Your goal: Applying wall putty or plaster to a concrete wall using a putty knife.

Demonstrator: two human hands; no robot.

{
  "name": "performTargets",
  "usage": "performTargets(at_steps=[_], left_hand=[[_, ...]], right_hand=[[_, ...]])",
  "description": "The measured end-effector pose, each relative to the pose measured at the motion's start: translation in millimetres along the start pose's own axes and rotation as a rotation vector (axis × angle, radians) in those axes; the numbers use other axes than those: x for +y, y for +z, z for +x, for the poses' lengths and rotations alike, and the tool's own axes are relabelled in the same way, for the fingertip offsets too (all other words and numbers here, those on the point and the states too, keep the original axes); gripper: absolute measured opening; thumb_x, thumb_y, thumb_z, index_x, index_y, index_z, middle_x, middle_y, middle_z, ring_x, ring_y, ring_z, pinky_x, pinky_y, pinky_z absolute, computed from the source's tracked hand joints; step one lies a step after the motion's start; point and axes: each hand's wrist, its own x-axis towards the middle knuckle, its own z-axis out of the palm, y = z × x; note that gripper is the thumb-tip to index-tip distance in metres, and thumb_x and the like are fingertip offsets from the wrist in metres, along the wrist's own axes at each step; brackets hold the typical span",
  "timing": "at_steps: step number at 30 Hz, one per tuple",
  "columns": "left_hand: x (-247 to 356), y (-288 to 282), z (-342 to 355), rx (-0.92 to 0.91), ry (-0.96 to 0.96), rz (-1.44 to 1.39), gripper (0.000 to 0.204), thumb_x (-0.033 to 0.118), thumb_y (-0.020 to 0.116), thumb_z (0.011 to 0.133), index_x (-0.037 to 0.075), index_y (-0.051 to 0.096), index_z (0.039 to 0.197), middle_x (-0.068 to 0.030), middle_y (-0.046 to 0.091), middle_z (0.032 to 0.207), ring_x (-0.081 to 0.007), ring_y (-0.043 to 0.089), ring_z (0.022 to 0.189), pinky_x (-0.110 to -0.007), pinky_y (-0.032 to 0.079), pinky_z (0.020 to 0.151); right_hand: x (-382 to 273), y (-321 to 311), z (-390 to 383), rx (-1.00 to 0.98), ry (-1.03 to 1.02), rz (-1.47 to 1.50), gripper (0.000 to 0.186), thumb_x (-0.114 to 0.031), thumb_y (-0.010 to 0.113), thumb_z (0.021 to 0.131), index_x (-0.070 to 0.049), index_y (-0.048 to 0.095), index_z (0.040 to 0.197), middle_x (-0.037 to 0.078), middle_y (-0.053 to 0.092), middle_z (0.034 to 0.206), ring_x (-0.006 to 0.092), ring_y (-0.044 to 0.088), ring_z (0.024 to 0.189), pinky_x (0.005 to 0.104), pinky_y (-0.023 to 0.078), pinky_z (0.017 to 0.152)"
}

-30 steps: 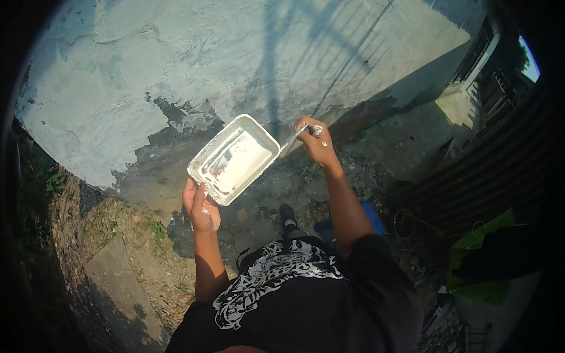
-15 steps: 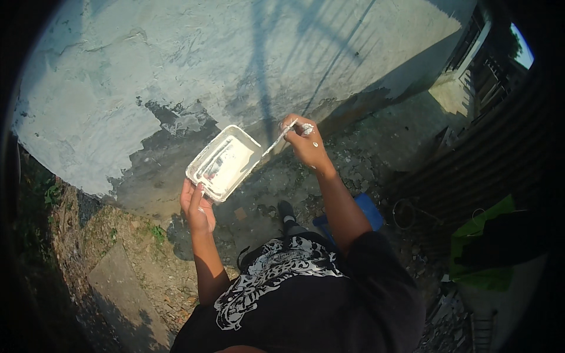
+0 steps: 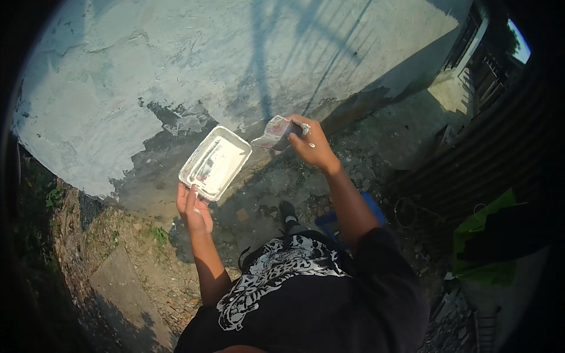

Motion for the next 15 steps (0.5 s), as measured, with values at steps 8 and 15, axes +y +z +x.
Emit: performTargets(at_steps=[8, 15], left_hand=[[1.1, 5.2, -11.4, 0.020, -0.018, 0.071, 0.049, 0.003, 0.053, 0.094, -0.006, 0.040, 0.140, -0.0167, 0.053, 0.136, -0.0244, 0.056, 0.122, -0.042, 0.051, 0.097], [5.8, 4.7, -21.5, -0.017, -0.007, 0.008, 0.054, 0.000, 0.057, 0.091, -0.007, 0.040, 0.142, -0.0141, 0.052, 0.133, -0.0226, 0.059, 0.117, -0.038, 0.055, 0.090]], right_hand=[[-62.2, 10.2, 11.9, -0.131, -0.304, -0.144, 0.031, 0.006, 0.064, 0.082, -0.001, 0.065, 0.112, 0.019, 0.068, 0.107, 0.0398, 0.063, 0.099, 0.0412, 0.049, 0.087], [-92.5, 38.7, 19.7, -0.345, -0.485, -0.234, 0.027, 0.003, 0.066, 0.083, -0.005, 0.063, 0.110, 0.014, 0.067, 0.096, 0.0365, 0.061, 0.091, 0.0429, 0.046, 0.081]])
